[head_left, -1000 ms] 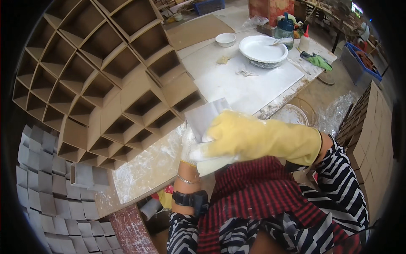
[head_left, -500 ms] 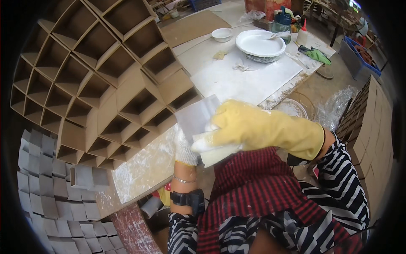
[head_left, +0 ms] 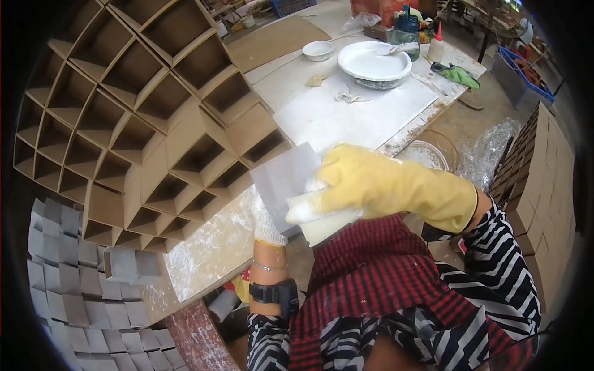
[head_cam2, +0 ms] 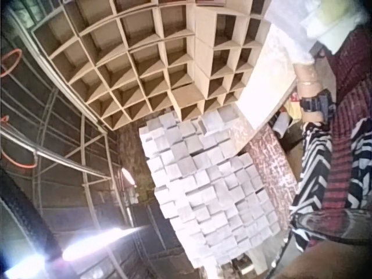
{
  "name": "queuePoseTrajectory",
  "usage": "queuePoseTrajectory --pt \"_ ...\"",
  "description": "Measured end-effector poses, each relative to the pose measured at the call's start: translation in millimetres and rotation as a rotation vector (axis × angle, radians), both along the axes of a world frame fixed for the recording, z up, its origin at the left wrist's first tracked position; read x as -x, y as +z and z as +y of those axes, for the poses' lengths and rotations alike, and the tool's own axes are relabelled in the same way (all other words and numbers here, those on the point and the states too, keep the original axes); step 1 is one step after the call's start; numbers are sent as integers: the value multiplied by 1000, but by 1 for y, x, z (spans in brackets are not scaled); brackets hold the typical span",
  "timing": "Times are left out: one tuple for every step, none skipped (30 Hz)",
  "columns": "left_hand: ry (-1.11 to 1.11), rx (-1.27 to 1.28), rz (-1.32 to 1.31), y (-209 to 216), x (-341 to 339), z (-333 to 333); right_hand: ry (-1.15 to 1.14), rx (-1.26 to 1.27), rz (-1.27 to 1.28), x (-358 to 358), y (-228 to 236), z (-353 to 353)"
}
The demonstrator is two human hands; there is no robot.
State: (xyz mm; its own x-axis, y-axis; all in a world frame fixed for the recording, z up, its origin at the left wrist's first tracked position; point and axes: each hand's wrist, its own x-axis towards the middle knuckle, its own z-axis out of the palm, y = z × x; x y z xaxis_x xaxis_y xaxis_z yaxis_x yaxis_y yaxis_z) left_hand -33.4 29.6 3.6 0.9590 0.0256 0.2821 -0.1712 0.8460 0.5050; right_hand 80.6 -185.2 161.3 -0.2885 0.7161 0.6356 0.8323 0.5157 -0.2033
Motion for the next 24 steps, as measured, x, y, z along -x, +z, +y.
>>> queuePoseTrajectory --pt "-23 50 50 -4 4 4 -37 -20 -38 -4 -3 2" --pt "-32 53 56 4 3 -4 -83 -36 -70 -12 -10 5" --pt "107 -56 52 18 7 -14 -86 -41 -72 -24 -13 11" --pt "248 -166 46 27 10 -21 -189 -39 19 -43 -18 20" --pt "220 -164 43 20 4 -24 -320 -31 109 -62 -27 21" --pt "454 -688 158 20 13 -25 -313 -37 104 -64 -25 23" --pt "683 -1214 276 22 18 -25 -443 -186 142 -66 -23 23" --pt "680 -1214 272 23 16 -22 -582 -328 183 -66 -22 22" --pt "448 -891 133 25 14 -18 -587 -330 180 -64 -22 21" --pt "216 -565 -1 28 12 -16 -412 -201 631 -58 -22 18" --pt "235 -569 1 30 16 -17 -187 -51 1068 -49 -19 23" --pt "230 -310 35 30 20 -20 37 1 1234 -44 -18 25" --pt "222 -50 63 30 24 -25 56 9 1229 -45 -24 29" --pt "434 -273 298 36 21 -32 207 17 1316 -46 -25 26" --pt "431 -278 285 32 16 -35 362 28 1399 -46 -26 24" --pt "583 -706 214 23 10 -36 201 40 1518 -45 -26 24" --pt "750 -1133 149 20 10 -36 219 55 1510 -42 -27 29" --pt "774 -1131 155 19 13 -34 220 106 1525 -42 -28 34" --pt "804 -1501 249 20 16 -32 221 160 1539 -41 -31 38" --pt "790 -1874 320 26 11 -36 214 150 1528 -40 -28 32" --pt "792 -1872 301 27 7 -40 189 97 1475 -39 -26 25" --pt "655 -935 241 26 3 -45 164 44 1422 -40 -23 18" --pt "438 -28 167 25 -2 -48 164 29 1418 -43 -21 10" --pt "476 -18 171 11 4 -35 255 54 1363 -42 -26 19"
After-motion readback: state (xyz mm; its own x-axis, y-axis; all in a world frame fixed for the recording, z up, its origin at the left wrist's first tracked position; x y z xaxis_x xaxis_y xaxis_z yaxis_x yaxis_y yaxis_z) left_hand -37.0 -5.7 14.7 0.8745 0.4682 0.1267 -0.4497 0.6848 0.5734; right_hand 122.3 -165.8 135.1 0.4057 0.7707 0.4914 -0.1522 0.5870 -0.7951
